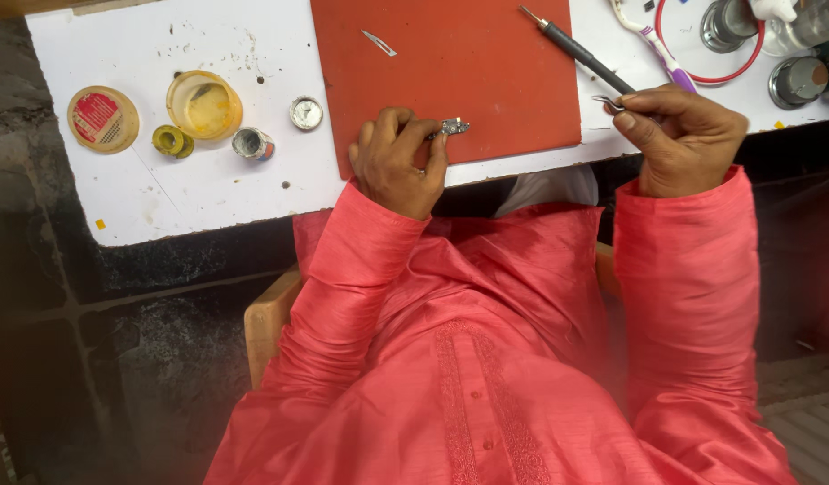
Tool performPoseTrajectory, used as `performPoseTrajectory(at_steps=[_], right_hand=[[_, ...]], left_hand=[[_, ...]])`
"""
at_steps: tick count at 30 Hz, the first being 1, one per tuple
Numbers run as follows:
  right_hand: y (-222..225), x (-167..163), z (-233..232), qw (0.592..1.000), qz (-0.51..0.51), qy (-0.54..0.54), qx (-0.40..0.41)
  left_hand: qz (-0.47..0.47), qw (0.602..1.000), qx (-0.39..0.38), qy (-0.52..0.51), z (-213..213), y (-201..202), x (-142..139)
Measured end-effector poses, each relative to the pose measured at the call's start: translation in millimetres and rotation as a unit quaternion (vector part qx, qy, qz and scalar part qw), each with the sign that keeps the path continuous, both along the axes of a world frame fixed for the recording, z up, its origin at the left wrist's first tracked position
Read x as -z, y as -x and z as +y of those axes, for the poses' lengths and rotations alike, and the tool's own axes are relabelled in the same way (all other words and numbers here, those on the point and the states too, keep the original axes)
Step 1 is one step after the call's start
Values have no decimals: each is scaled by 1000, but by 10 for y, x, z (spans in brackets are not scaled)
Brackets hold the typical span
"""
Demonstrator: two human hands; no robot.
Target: The person works on a small metal jewelry component at a workbench. They scrub it with a toothbrush, apply material from small containers, manipulate it with tweezers, and use a pen-shaped electric tool on it, turning the piece repeatedly while working on the red mat.
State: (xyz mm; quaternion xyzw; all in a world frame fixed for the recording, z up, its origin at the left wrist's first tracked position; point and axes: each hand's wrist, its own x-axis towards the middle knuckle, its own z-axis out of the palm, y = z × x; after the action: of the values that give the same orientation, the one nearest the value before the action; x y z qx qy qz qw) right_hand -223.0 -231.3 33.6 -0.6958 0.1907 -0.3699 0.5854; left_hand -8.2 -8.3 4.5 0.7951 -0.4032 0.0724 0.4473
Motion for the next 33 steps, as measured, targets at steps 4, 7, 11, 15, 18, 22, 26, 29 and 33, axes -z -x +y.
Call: performPoseTrajectory(at_steps=[4,7,11,15,18,22,26,29,33], right_hand=[[-38,135,44,963,-97,-244,-60],[-51,191,46,892,-149,-398,-156],[-100,276,195,842,-178,-469,-199],[-161,388,458,799,-228,-521,-196],[-202,455,609,775,-255,-549,-183],[-271,525,687,757,-272,-572,-161],[-285,568,699,751,-281,-578,-148],[-281,588,702,750,-290,-576,-147],[-288,602,713,749,-298,-572,-151]], left_hand=[[-1,1000,-4,-1,-10,1,2],[-4,1000,-6,-1,-18,0,-2],[-6,1000,-7,-2,-11,6,-4],[-13,1000,-14,1,-24,5,5],[-13,1000,-11,-10,-20,0,10],[-13,1000,-12,-6,-23,0,6],[-20,1000,-13,-11,-18,-5,1],[-18,1000,-12,-12,-17,-6,-1],[-21,1000,-10,-12,-11,-5,-5]])
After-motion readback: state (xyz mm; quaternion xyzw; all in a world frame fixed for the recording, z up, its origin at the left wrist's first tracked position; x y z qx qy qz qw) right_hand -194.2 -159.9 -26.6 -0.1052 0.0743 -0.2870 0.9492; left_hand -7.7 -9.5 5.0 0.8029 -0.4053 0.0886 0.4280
